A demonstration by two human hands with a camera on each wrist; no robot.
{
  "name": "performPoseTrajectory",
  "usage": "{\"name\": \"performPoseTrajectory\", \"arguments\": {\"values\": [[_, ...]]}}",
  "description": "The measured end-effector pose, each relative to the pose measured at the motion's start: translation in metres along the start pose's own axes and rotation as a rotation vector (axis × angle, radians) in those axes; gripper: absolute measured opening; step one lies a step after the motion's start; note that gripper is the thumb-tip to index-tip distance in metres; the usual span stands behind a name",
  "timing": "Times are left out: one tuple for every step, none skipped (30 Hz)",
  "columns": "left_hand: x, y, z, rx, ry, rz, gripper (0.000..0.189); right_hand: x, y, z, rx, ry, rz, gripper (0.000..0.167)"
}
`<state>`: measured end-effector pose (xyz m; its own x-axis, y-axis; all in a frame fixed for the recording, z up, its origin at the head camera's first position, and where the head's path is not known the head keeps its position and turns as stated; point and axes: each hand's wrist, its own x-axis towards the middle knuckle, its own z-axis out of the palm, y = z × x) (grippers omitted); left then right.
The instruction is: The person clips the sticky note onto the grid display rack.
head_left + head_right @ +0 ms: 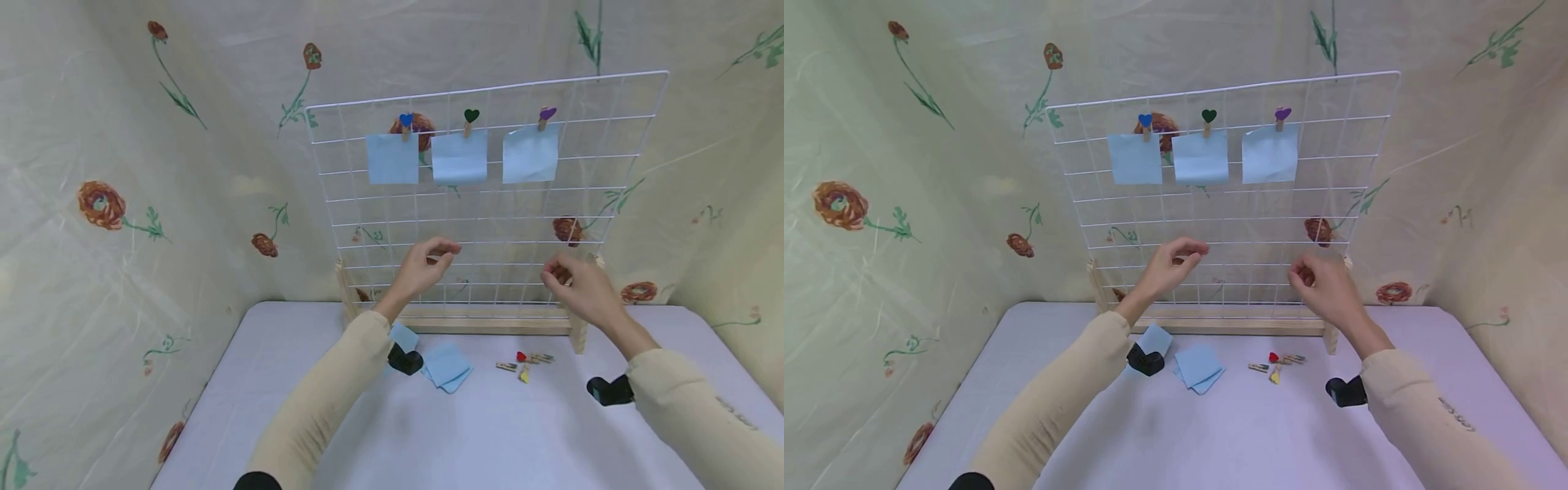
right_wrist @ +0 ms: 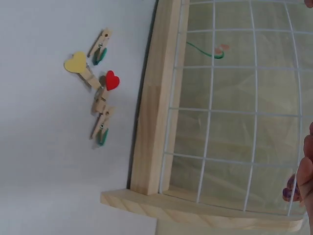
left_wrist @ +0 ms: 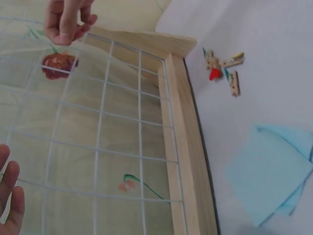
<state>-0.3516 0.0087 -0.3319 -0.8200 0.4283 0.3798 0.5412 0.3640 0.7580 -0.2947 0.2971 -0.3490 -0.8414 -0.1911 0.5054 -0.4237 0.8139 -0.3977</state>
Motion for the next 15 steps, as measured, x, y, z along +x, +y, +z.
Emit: {"name": "performPoseTrajectory", "arguments": {"values": [[-0.002, -0.003, 0.0, 0.011, -0.005, -0.004, 0.024, -0.002, 0.0, 0.002, 0.003, -0.003, -0.003, 0.007], [-0.004, -0.005, 0.0, 0.019, -0.012, -0.007, 0.025, -0.003, 0.0, 0.004, 0.007, -0.007, -0.007, 0.008], [-0.006, -0.008, 0.0, 0.029, -0.018, -0.011, 0.025, -0.005, 0.0, 0.006, 0.011, -0.011, -0.009, 0.007], [-0.008, -0.01, -0.001, 0.039, -0.022, -0.015, 0.025, -0.007, -0.001, 0.008, 0.014, -0.011, -0.014, 0.007], [-0.009, -0.013, -0.001, 0.048, -0.026, -0.018, 0.025, -0.008, -0.001, 0.009, 0.017, -0.012, -0.019, 0.006], [-0.011, -0.015, -0.002, 0.054, -0.027, -0.024, 0.025, -0.01, -0.001, 0.011, 0.014, -0.012, -0.023, 0.006], [-0.012, -0.017, -0.002, 0.058, -0.026, -0.028, 0.025, -0.011, -0.002, 0.012, 0.012, -0.01, -0.029, 0.005], [-0.014, -0.019, -0.002, 0.058, -0.025, -0.033, 0.025, -0.013, -0.002, 0.013, 0.011, -0.011, -0.03, 0.005], [-0.015, -0.021, -0.002, 0.061, -0.024, -0.04, 0.025, -0.015, -0.002, 0.014, 0.009, -0.013, -0.029, 0.005], [-0.017, -0.023, -0.003, 0.064, -0.024, -0.046, 0.026, -0.017, -0.003, 0.016, 0.004, -0.019, -0.027, 0.005], [-0.018, -0.025, -0.003, 0.067, -0.027, -0.054, 0.027, -0.018, -0.003, 0.017, -0.001, -0.026, -0.025, 0.005], [-0.02, -0.027, -0.003, 0.079, -0.031, -0.059, 0.029, -0.02, -0.003, 0.019, -0.002, -0.037, -0.018, 0.005], [-0.021, -0.029, -0.004, 0.095, -0.04, -0.064, 0.031, -0.022, -0.003, 0.02, -0.003, -0.047, -0.014, 0.005], [-0.023, -0.031, -0.004, 0.112, -0.048, -0.069, 0.034, -0.024, -0.003, 0.022, -0.002, -0.056, -0.01, 0.005], [-0.025, -0.033, -0.004, 0.128, -0.057, -0.074, 0.036, -0.026, -0.003, 0.024, 0.0, -0.063, -0.007, 0.005]]}}
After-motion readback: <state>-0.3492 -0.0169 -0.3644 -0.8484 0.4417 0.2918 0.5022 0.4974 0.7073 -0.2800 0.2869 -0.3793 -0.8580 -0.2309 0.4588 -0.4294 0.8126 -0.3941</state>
